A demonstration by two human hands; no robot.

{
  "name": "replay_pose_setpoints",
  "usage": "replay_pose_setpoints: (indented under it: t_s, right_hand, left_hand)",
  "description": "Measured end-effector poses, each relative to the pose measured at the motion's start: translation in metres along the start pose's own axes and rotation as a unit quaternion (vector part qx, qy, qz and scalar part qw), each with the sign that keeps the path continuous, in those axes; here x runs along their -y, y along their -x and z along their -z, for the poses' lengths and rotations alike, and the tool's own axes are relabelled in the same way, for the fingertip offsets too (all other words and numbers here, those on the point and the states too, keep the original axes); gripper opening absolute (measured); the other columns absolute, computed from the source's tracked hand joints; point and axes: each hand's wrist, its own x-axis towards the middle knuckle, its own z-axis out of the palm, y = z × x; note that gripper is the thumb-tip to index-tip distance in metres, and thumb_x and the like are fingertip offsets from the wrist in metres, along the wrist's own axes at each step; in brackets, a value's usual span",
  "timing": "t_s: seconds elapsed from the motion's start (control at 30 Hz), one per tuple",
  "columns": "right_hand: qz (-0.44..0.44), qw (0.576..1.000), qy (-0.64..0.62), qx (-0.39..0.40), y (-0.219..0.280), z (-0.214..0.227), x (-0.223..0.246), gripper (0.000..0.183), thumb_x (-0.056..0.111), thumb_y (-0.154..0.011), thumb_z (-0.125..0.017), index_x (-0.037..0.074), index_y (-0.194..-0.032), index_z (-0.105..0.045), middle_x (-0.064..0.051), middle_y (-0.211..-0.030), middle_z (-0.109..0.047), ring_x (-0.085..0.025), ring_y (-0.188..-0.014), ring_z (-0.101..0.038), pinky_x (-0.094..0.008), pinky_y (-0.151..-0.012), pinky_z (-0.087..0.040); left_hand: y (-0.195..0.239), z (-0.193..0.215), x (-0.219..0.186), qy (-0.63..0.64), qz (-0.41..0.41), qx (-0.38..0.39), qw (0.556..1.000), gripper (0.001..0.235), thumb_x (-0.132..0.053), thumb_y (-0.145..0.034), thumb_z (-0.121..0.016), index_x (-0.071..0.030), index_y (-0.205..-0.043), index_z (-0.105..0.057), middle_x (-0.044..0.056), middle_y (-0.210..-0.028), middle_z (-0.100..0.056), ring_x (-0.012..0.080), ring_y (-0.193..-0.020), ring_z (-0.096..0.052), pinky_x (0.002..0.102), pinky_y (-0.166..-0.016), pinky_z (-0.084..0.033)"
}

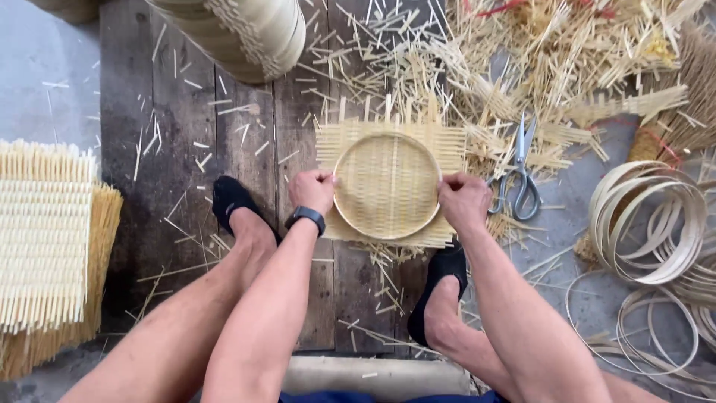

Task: The person sits at floor level assembling woven bamboo sieves. They place a round wooden form over a square woven bamboo mat, press the mat around it, trim the excess mat edges with scissors, fit a bent bamboo rim ring around the tray, and set finished trays onto a growing stack.

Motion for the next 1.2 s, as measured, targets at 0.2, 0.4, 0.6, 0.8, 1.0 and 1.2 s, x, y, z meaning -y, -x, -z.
replay_pose_setpoints:
  t_s: [0.2,0.4,0.6,0.8,1.0,1.2]
  right_hand:
    - [0.002,1.000,-0.013,-0.015,0.002,0.002,0.000,0.023,0.020,-0.078,-0.083,0.008,-0.097,-0.081,-0.012,-0.084,-0.077,-0.023,-0.076,-0.074,-0.035,-0.077,-0.057]
    - [0.033,0.999,-0.010,-0.026,-0.005,-0.003,-0.006,0.020,0.019,-0.079,-0.084,0.008,-0.096,-0.082,-0.013,-0.083,-0.077,-0.024,-0.075,-0.074,-0.036,-0.078,-0.057]
    - [0.004,1.000,0.002,-0.015,-0.007,-0.004,-0.004,0.021,0.021,-0.079,-0.085,0.009,-0.097,-0.082,-0.012,-0.084,-0.077,-0.023,-0.075,-0.074,-0.036,-0.076,-0.057]
    - [-0.032,0.999,-0.027,0.024,-0.015,0.000,-0.004,0.022,0.021,-0.079,-0.085,0.009,-0.098,-0.082,-0.008,-0.083,-0.079,-0.017,-0.073,-0.074,-0.033,-0.074,-0.058]
    - [-0.060,0.997,-0.016,0.046,-0.017,0.005,-0.003,0.022,0.021,-0.081,-0.087,0.009,-0.099,-0.082,-0.009,-0.085,-0.079,-0.016,-0.072,-0.071,-0.032,-0.072,-0.056]
    - [-0.042,0.984,-0.084,0.154,-0.052,-0.001,-0.041,0.028,0.022,-0.069,-0.091,0.006,-0.090,-0.082,-0.009,-0.080,-0.079,-0.015,-0.069,-0.071,-0.032,-0.068,-0.058]
  left_hand:
    - [0.001,0.005,-0.010,0.010,0.037,0.010,0.999,0.015,-0.025,-0.080,-0.085,-0.014,-0.091,-0.083,0.012,-0.082,-0.078,0.0260,-0.077,-0.075,0.039,-0.080,-0.058]
    - [-0.017,-0.004,0.002,0.103,0.117,0.075,0.985,0.015,-0.023,-0.079,-0.083,-0.013,-0.090,-0.082,0.007,-0.079,-0.079,0.0202,-0.072,-0.077,0.035,-0.073,-0.063]
    - [-0.018,-0.002,0.007,0.044,0.047,0.033,0.997,0.016,-0.022,-0.074,-0.089,-0.014,-0.088,-0.084,0.006,-0.080,-0.079,0.0171,-0.073,-0.074,0.032,-0.075,-0.057]
    - [-0.027,-0.012,0.016,0.105,0.067,0.052,0.991,0.018,-0.022,-0.073,-0.087,-0.015,-0.088,-0.082,0.004,-0.080,-0.079,0.0172,-0.074,-0.076,0.032,-0.073,-0.059]
    - [-0.015,-0.008,0.011,0.045,0.056,0.018,0.997,0.013,-0.022,-0.077,-0.087,-0.016,-0.087,-0.084,0.006,-0.080,-0.078,0.0178,-0.071,-0.075,0.032,-0.071,-0.056]
    - [-0.026,-0.007,0.016,0.074,0.056,0.058,0.994,0.016,-0.023,-0.071,-0.086,-0.015,-0.084,-0.081,0.006,-0.077,-0.079,0.0199,-0.071,-0.076,0.036,-0.071,-0.059]
